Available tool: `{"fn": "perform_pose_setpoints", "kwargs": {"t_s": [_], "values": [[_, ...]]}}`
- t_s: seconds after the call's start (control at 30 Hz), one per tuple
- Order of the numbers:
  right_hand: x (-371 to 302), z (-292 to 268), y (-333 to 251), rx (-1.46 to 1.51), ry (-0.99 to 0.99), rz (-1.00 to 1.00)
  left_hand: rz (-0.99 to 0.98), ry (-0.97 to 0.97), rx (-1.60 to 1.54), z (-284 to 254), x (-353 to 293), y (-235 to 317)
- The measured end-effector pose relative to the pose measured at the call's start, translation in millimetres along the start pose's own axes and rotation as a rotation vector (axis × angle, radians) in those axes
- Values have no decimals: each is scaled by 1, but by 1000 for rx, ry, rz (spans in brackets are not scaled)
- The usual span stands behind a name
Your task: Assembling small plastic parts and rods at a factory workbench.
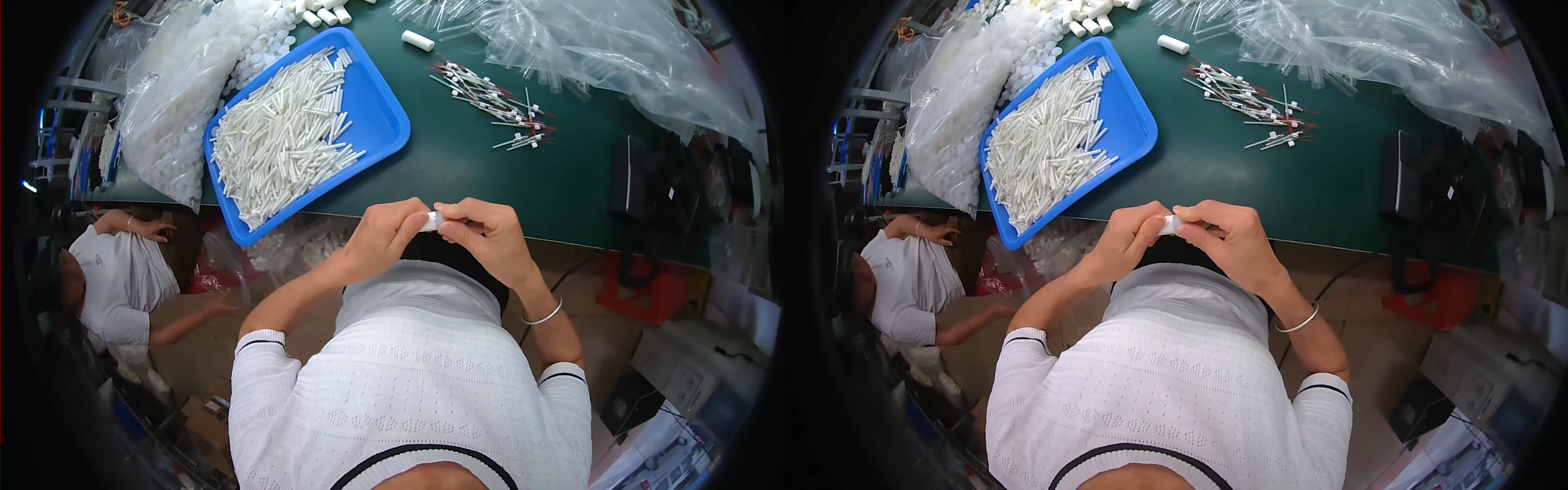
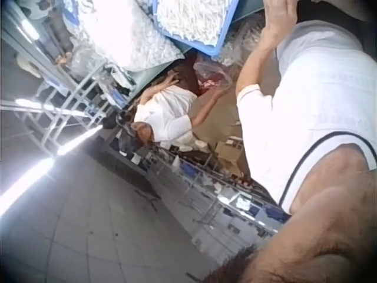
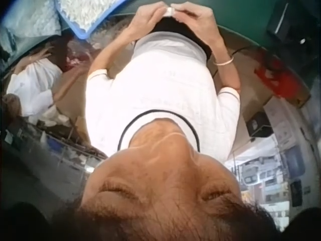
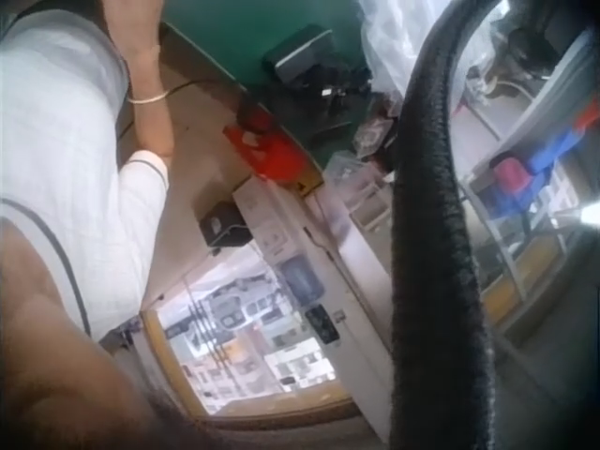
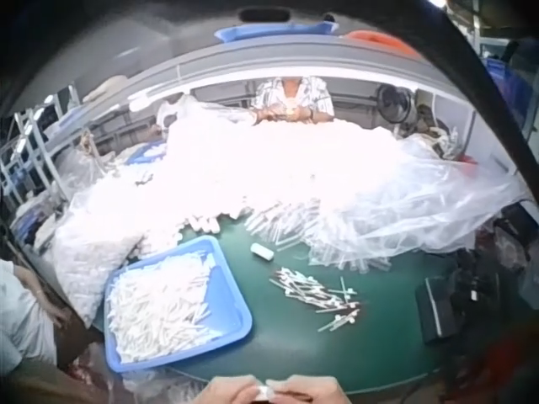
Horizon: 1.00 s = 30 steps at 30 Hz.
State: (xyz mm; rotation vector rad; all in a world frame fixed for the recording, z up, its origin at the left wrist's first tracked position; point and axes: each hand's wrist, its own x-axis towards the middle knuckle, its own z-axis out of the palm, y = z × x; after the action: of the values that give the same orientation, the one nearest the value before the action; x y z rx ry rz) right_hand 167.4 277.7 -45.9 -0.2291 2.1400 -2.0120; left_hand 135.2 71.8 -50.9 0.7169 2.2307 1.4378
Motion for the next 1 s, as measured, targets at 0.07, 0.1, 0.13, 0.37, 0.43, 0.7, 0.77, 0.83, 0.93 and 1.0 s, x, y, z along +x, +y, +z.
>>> {"fn": "perform_pose_setpoints", "kwargs": {"t_s": [0.07,0.1,0.13,0.37,0.43,0.7,0.77,0.83,0.93,1.0], "values": [[-2,-4,-3,119,14,32,2,-24,-37,0,1,6],[-3,-7,-4,116,-5,68,5,-49,-72,0,2,7],[-4,-8,-5,116,-21,104,4,-51,-72,0,2,7],[-7,-4,5,62,-64,119,32,-21,55,7,-2,2],[-4,-5,3,-130,-77,26,66,8,72,11,-4,-3],[-6,10,25,282,121,63,-21,-24,-3,-2,2,11],[-8,15,33,301,139,-78,13,4,38,-1,-2,9],[-7,15,32,307,100,-90,207,48,254,0,-6,3],[-3,11,29,182,50,-164,289,140,357,7,-8,3],[0,10,28,50,39,-228,311,182,349,8,-6,0]]}}
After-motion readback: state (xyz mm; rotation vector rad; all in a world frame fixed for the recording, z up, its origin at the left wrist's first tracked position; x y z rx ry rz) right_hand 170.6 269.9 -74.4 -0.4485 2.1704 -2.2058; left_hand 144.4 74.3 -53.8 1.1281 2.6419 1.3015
